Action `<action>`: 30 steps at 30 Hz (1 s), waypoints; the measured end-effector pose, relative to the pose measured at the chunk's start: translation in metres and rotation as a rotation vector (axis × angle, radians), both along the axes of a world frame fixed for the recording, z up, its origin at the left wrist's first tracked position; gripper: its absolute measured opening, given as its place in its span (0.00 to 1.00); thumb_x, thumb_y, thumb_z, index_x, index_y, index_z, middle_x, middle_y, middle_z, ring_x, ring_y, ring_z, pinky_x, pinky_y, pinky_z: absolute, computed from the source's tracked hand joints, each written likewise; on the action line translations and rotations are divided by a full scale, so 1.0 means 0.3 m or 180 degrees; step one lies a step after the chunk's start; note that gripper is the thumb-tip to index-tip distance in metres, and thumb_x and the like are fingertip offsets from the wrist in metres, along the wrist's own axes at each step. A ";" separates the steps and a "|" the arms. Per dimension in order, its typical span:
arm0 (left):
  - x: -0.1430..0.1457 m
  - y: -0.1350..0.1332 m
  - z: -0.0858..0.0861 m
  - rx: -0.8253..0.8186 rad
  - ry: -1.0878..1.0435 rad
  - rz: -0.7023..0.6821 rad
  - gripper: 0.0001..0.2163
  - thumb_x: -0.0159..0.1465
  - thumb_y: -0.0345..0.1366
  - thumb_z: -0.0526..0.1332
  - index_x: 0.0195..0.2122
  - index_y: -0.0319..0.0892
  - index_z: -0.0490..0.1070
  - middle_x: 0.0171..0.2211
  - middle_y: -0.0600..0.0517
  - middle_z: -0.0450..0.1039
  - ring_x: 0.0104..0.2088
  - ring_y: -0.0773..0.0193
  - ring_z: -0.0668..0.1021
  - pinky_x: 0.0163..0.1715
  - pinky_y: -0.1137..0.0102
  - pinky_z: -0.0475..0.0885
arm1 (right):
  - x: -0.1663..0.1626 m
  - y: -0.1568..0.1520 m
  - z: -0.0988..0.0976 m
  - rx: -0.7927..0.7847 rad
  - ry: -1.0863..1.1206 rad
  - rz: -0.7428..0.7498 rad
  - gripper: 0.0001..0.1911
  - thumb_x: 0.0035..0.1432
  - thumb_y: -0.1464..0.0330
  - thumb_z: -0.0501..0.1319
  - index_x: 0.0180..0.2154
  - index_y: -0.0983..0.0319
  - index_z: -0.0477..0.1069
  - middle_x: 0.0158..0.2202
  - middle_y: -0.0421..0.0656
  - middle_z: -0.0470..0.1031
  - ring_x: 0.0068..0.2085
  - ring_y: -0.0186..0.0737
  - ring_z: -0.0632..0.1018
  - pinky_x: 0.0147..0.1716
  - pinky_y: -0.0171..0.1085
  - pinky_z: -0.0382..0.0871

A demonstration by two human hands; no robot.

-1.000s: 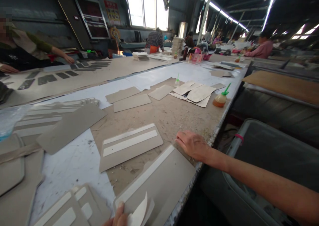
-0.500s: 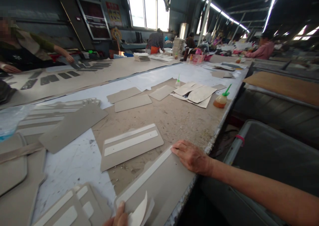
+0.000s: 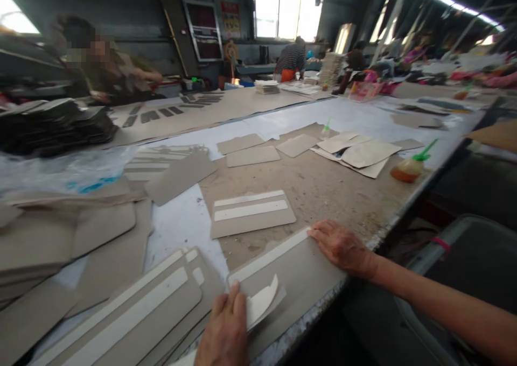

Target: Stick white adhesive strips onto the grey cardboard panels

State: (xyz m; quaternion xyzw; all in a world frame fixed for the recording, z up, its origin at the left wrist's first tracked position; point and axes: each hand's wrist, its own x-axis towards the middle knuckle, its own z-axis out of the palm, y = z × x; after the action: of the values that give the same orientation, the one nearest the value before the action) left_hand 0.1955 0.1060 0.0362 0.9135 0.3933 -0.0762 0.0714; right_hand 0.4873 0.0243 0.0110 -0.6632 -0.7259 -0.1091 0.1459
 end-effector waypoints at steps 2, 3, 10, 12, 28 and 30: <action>0.011 -0.004 0.032 -0.0250 0.0002 0.0122 0.26 0.51 0.14 0.41 0.42 0.39 0.71 0.56 0.51 0.64 0.51 0.62 0.69 0.45 0.71 0.69 | -0.009 0.054 0.033 0.0047 0.0060 -0.0062 0.12 0.56 0.77 0.49 0.38 0.65 0.69 0.36 0.49 0.70 0.41 0.45 0.69 0.43 0.42 0.65; 0.014 -0.004 0.043 -0.0340 0.0009 0.0168 0.26 0.50 0.14 0.42 0.43 0.39 0.70 0.56 0.51 0.64 0.51 0.61 0.68 0.45 0.71 0.68 | -0.022 0.090 0.049 0.0113 0.0120 -0.0061 0.13 0.56 0.76 0.49 0.40 0.65 0.69 0.37 0.49 0.70 0.42 0.45 0.69 0.44 0.43 0.64; 0.009 0.000 0.052 -0.0698 -0.0086 0.0291 0.25 0.52 0.14 0.40 0.42 0.37 0.69 0.56 0.46 0.63 0.50 0.63 0.67 0.46 0.71 0.67 | -0.138 0.317 0.017 0.0144 0.0141 0.0035 0.27 0.59 0.61 0.52 0.58 0.64 0.57 0.54 0.53 0.60 0.55 0.51 0.59 0.52 0.49 0.54; 0.007 0.003 0.049 -0.0741 -0.0132 0.0284 0.23 0.52 0.15 0.41 0.40 0.37 0.69 0.55 0.46 0.64 0.49 0.62 0.67 0.45 0.70 0.67 | -0.142 0.332 -0.021 0.0013 0.0066 -0.0020 0.28 0.59 0.60 0.53 0.59 0.62 0.56 0.55 0.53 0.59 0.56 0.52 0.57 0.53 0.50 0.52; -0.010 0.010 0.029 -0.0799 -0.0256 0.0197 0.25 0.52 0.14 0.40 0.45 0.33 0.67 0.45 0.43 0.69 0.47 0.62 0.67 0.46 0.71 0.67 | -0.142 0.324 -0.026 -0.0265 -0.0028 0.0019 0.25 0.59 0.61 0.52 0.57 0.60 0.59 0.54 0.51 0.61 0.54 0.49 0.60 0.53 0.48 0.52; -0.010 0.010 0.034 -0.0815 -0.0266 0.0196 0.26 0.51 0.14 0.40 0.45 0.34 0.67 0.48 0.42 0.67 0.48 0.63 0.67 0.45 0.71 0.68 | -0.141 0.324 -0.025 -0.0263 -0.0028 0.0029 0.24 0.59 0.62 0.52 0.57 0.60 0.59 0.54 0.51 0.61 0.54 0.50 0.60 0.53 0.48 0.52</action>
State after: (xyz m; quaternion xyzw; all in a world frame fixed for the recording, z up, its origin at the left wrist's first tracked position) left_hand 0.1924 0.1091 0.0464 0.8867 0.4050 -0.0855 0.2060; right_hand 0.4449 0.1216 0.0036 -0.6650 -0.7334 -0.0812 0.1157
